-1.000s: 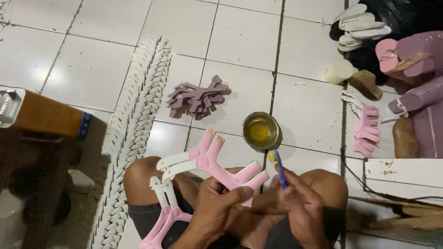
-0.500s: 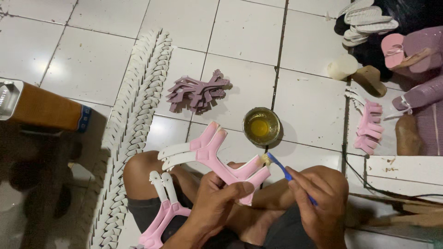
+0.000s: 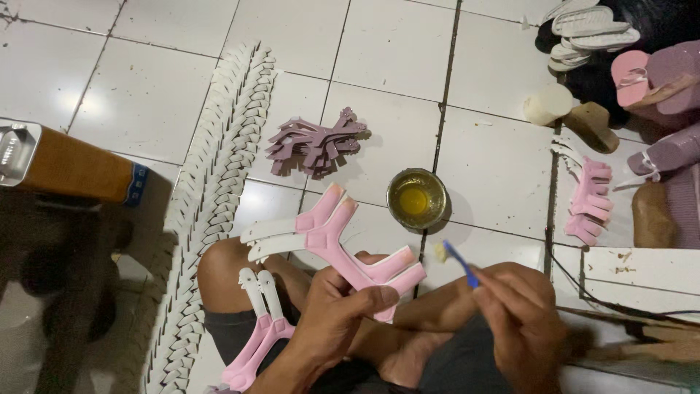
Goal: The person sits on the workshop floor and uses a toothbrush to brush pink and white foam shoe components, dipping the brush into a bowl of yellow liquid. They work on the parts one at a time on their lap and set finished pieces aside with the other completed parts.
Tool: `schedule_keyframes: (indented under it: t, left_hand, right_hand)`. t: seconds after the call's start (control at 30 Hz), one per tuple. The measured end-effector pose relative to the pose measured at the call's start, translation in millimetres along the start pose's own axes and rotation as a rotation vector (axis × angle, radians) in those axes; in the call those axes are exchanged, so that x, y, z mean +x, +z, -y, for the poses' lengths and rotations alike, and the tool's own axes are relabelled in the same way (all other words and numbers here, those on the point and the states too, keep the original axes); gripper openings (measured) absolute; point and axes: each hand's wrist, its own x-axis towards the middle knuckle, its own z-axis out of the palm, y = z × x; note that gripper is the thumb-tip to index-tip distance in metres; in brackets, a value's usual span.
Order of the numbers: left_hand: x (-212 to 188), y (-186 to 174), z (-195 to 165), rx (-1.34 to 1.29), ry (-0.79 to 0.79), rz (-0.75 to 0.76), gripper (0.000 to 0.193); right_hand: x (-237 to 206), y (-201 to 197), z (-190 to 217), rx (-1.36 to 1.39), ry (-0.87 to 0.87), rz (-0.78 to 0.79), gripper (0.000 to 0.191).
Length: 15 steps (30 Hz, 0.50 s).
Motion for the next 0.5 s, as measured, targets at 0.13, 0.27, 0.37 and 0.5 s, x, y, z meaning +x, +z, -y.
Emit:
schedule_keyframes:
  t: [0.13, 0.27, 0.37, 0.5]
  left_hand:
    - [1.4, -0.3, 6.7, 0.027, 0.030, 0.073, 0.042]
    - [-1.1, -3.0, 3.0, -0.049, 0.033, 0.039, 0.049]
    - [0.4, -1.4, -1.2, -0.015, 0.070, -0.053, 0.054]
    - [0.4, 3.7, -1.1, 0.075, 0.110, -0.081, 0.053]
  right_hand:
    - [1.2, 5.1, -1.4, -0.135, -0.263, 0.061, 0.026]
    - [7.4, 9.0, -10.9, -0.167, -0.159, -0.047, 0.024]
    - [-3.1, 6.6, -15.7, 0.052, 0.079, -0.018, 0.026]
    - [-14.5, 3.7, -16.3, 0.166, -0.207, 0.053, 0.022]
